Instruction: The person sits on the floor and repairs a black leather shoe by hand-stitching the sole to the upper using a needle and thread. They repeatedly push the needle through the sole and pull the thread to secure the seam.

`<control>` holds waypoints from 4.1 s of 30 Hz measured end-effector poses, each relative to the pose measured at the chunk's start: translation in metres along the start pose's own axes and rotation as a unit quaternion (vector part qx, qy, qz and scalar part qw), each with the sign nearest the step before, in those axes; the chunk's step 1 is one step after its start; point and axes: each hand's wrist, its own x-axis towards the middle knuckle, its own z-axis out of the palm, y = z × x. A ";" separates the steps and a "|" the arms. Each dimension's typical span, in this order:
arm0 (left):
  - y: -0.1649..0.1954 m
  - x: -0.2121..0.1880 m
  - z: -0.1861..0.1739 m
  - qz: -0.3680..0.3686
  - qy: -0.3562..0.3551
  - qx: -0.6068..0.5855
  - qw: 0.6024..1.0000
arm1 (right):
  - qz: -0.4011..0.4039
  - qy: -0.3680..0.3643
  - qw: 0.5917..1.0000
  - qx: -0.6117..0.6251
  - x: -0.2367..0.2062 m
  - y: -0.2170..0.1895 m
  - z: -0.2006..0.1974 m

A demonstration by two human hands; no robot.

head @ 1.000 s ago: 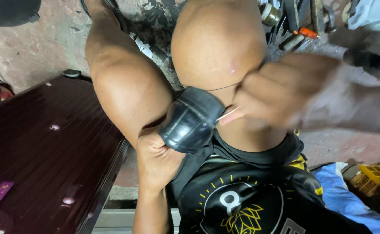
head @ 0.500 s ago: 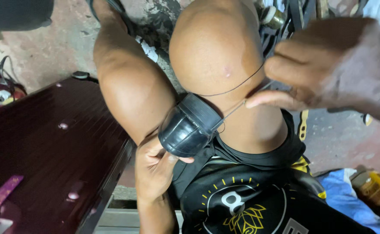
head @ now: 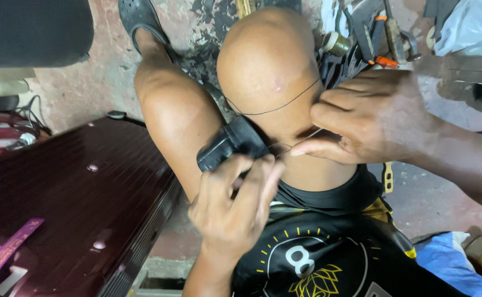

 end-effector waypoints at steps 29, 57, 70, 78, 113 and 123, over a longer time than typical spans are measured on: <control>-0.062 -0.054 -0.018 -0.258 0.034 -0.642 0.721 | 0.243 -0.159 0.697 0.656 -0.001 -0.079 0.001; -0.043 -0.039 -0.025 -0.207 -0.086 -0.493 0.840 | 0.326 -0.115 0.726 0.594 -0.021 -0.098 0.036; -0.046 -0.050 -0.057 -0.121 -0.095 -0.319 0.935 | 0.283 -0.103 0.834 0.462 -0.031 -0.097 0.106; -0.042 -0.049 -0.057 -0.117 -0.088 -0.312 0.939 | 0.312 -0.009 0.772 0.554 -0.014 -0.092 0.115; -0.068 -0.067 -0.020 -0.336 -0.016 -0.355 0.872 | 0.275 -0.045 0.863 0.421 0.004 -0.100 0.020; -0.073 -0.064 -0.018 -0.190 -0.008 -0.265 0.945 | 0.172 0.051 0.940 0.292 0.036 -0.110 0.036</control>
